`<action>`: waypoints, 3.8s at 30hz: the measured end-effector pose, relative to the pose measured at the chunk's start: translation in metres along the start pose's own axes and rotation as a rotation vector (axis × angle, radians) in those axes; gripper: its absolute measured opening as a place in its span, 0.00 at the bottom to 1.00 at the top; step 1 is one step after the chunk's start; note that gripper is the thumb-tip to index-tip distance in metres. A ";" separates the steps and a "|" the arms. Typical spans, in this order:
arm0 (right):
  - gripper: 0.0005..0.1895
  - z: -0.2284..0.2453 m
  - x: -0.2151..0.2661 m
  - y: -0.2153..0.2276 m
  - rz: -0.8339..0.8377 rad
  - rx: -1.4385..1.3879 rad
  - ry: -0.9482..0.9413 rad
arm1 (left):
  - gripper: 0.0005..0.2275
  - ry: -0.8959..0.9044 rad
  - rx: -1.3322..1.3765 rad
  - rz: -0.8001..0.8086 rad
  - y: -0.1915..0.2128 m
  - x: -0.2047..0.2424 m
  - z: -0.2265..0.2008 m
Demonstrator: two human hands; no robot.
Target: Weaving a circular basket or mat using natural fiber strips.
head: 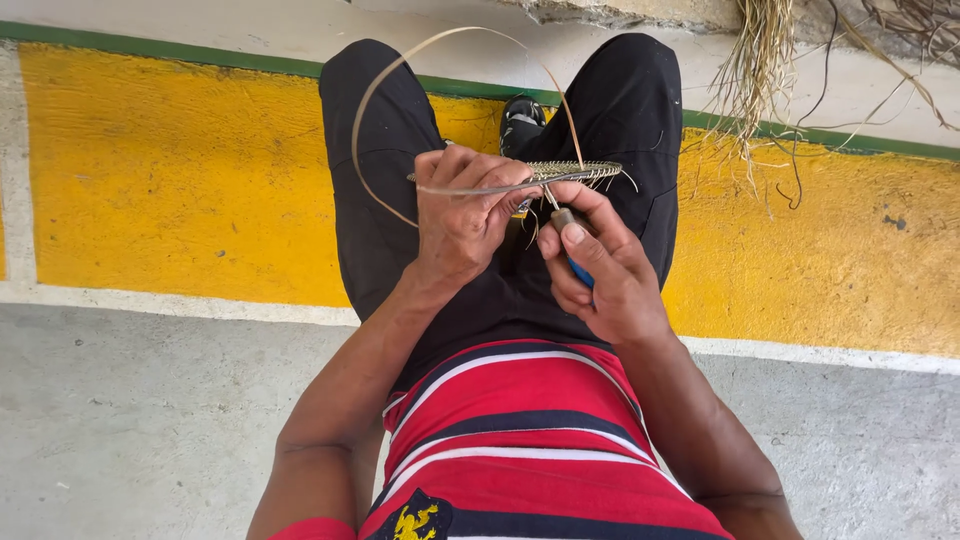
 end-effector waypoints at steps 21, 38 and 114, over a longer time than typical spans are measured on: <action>0.24 0.015 -0.004 -0.003 -0.042 0.432 0.044 | 0.10 0.086 0.093 -0.026 0.006 -0.001 0.017; 0.24 0.023 -0.003 -0.010 -0.059 0.721 0.075 | 0.09 0.127 0.146 0.017 0.002 0.004 0.026; 0.08 0.084 0.019 0.032 -0.344 1.339 0.487 | 0.17 0.586 0.486 0.179 -0.008 -0.043 0.077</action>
Point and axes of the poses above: each hand's wrist, its own x-axis away from the middle knuckle, its own y-axis out of the back of the hand, z = x × y, the point moved 10 cm from there along -x, towards the middle knuckle, and after that the axes turned 12 degrees about x, right-handed, at the moved point
